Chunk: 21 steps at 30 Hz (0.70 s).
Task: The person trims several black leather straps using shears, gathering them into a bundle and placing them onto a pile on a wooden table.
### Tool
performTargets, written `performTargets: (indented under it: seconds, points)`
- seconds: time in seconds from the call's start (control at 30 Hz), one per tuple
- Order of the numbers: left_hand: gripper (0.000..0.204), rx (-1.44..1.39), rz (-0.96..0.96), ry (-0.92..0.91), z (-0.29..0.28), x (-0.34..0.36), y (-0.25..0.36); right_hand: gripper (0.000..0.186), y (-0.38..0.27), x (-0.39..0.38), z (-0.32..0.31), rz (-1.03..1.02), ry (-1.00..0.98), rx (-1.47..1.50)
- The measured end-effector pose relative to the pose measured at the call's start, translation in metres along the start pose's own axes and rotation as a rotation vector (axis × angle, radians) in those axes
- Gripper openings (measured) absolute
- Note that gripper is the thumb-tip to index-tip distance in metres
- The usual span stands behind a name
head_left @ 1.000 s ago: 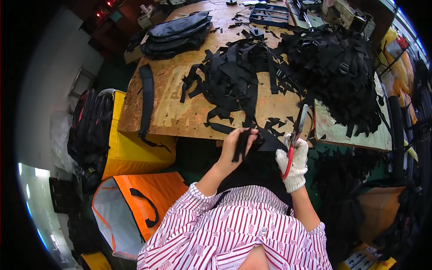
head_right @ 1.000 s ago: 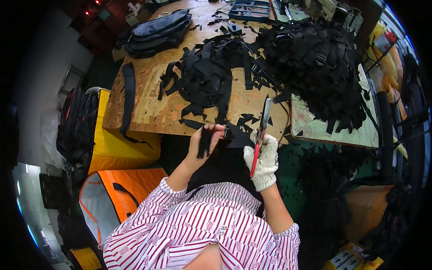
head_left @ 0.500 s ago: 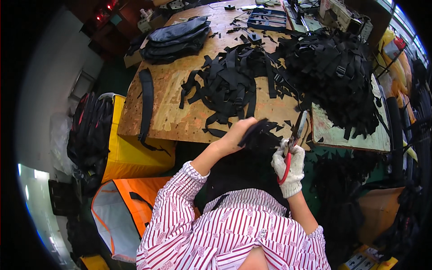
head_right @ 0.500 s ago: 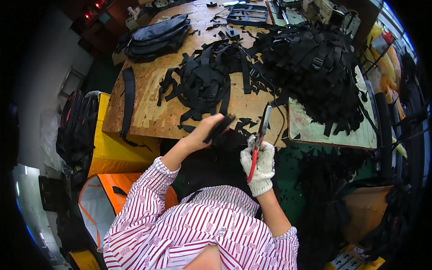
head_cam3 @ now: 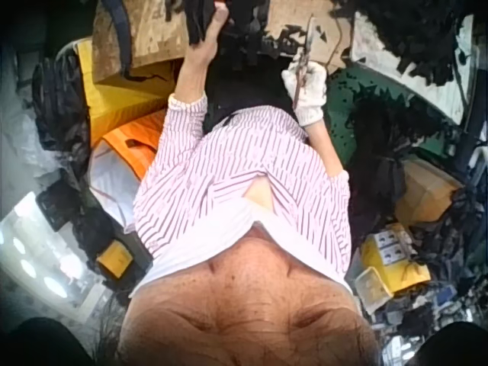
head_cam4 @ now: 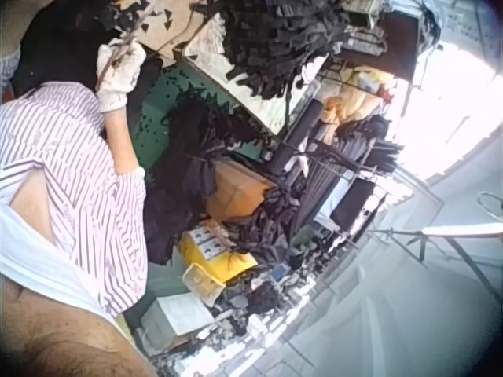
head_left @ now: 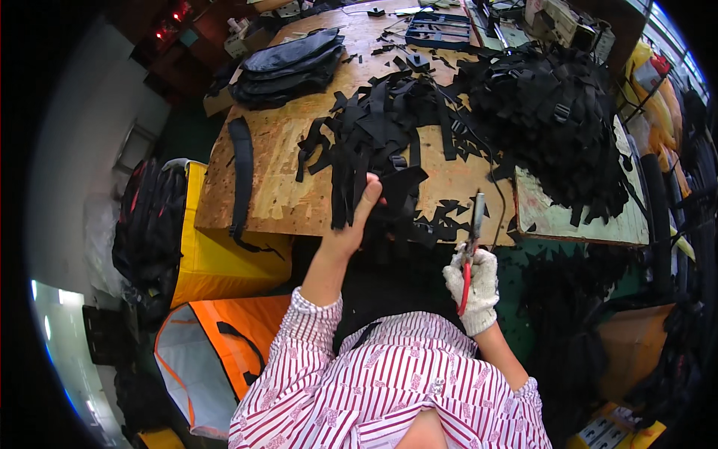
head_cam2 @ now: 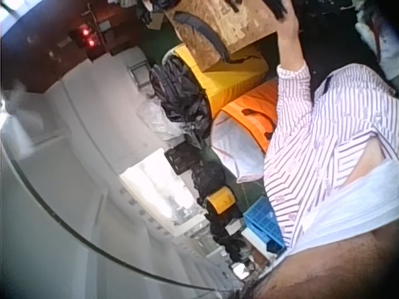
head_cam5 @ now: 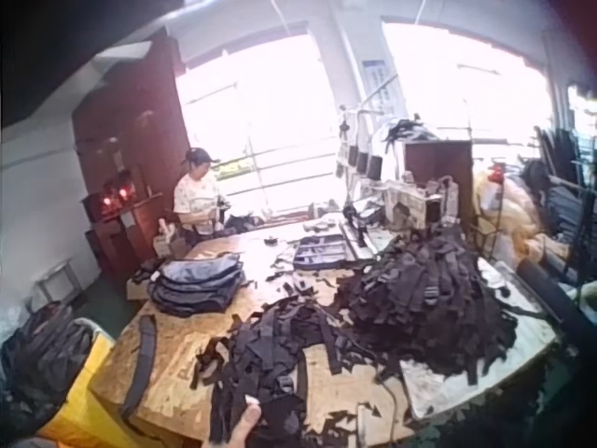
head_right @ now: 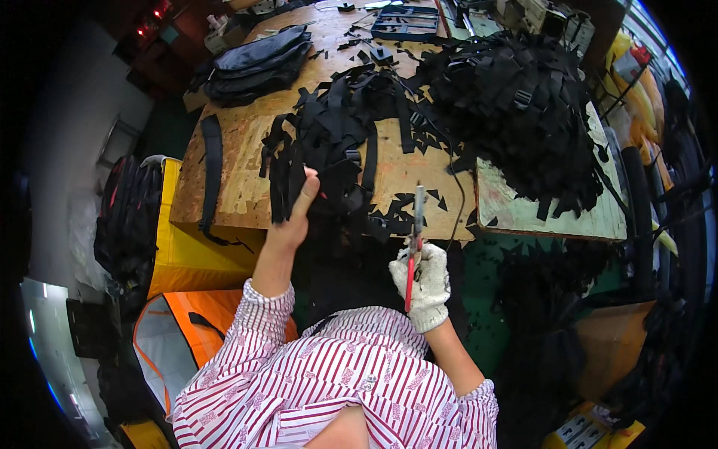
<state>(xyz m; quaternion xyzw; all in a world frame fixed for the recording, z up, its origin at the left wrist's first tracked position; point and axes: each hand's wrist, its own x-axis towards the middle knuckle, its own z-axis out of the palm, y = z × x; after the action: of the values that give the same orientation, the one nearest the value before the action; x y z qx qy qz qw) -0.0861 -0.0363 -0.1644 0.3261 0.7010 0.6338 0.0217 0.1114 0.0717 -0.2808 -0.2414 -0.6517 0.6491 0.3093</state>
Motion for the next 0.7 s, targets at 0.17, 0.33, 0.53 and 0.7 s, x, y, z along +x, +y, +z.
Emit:
performTargets:
  seconds: [0.17,0.33,0.53,0.7]
  points:
    - [0.022,-0.351,-0.273,0.077,0.025,-0.033,-0.023,0.050,-0.015,-0.005,0.001,0.042,-0.160,0.019]
    - [0.020,-0.426,-0.350,0.086,0.036,-0.043,-0.028,0.057,-0.013,-0.003,0.002,0.010,-0.208,-0.170]
    - [0.017,-0.466,-0.354,0.102,0.044,-0.050,-0.034,0.055,-0.018,-0.003,0.003,0.032,-0.213,-0.296]
    - [0.017,-0.460,-0.413,0.005,0.051,-0.062,-0.034,0.056,-0.019,-0.001,0.005,0.070,-0.185,-0.268]
